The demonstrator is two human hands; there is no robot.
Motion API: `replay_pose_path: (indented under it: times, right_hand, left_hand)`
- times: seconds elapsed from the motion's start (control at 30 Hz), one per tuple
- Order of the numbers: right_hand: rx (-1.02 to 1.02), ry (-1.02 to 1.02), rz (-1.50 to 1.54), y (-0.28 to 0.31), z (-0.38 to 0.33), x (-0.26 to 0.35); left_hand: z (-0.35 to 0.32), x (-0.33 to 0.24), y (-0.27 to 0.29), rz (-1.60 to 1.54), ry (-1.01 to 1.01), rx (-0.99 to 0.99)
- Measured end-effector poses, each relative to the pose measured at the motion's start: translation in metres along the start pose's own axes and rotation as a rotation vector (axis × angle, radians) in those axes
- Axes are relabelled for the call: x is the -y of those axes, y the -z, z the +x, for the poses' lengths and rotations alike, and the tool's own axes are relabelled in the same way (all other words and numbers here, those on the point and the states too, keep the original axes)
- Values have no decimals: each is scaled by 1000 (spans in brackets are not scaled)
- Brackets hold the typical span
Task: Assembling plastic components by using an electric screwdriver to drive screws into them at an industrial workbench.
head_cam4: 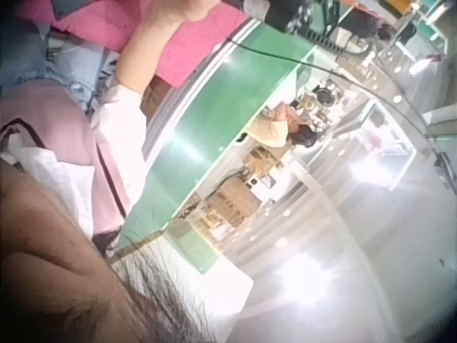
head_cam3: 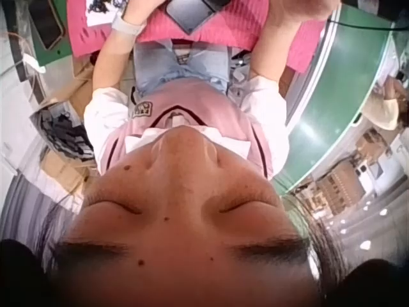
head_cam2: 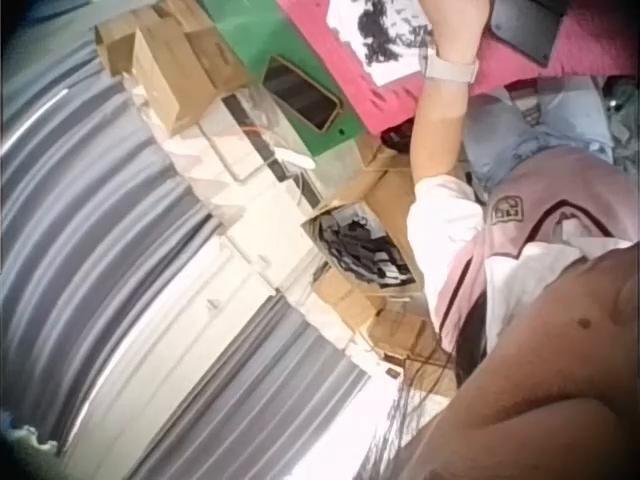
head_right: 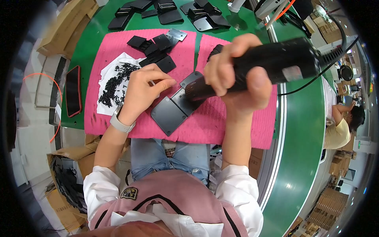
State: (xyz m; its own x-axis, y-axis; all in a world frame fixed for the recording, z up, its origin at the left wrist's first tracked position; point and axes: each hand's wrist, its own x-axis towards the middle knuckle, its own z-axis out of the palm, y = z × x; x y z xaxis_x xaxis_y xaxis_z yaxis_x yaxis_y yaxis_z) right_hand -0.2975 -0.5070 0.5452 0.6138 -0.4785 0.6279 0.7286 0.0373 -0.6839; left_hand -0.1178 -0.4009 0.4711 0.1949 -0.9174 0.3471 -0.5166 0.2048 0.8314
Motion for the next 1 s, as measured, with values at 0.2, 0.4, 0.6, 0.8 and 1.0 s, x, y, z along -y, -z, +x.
replay_pose_path:
  times: [0.2,0.4,0.6,0.8,1.0]
  right_hand:
    - [-96,161,124,10,-7,-4]
    - [-204,242,140,11,-10,-6]
    - [-172,228,129,11,-10,-11]
    - [-261,143,139,6,-11,-7]
    - [-187,1,180,3,-11,7]
  left_hand:
    - [1,-5,5,-651,306,155]
    - [0,-9,2,-780,378,220]
    - [-2,-9,6,-822,441,270]
    - [-1,-8,4,-796,340,305]
    - [-3,-13,-3,-704,122,356]
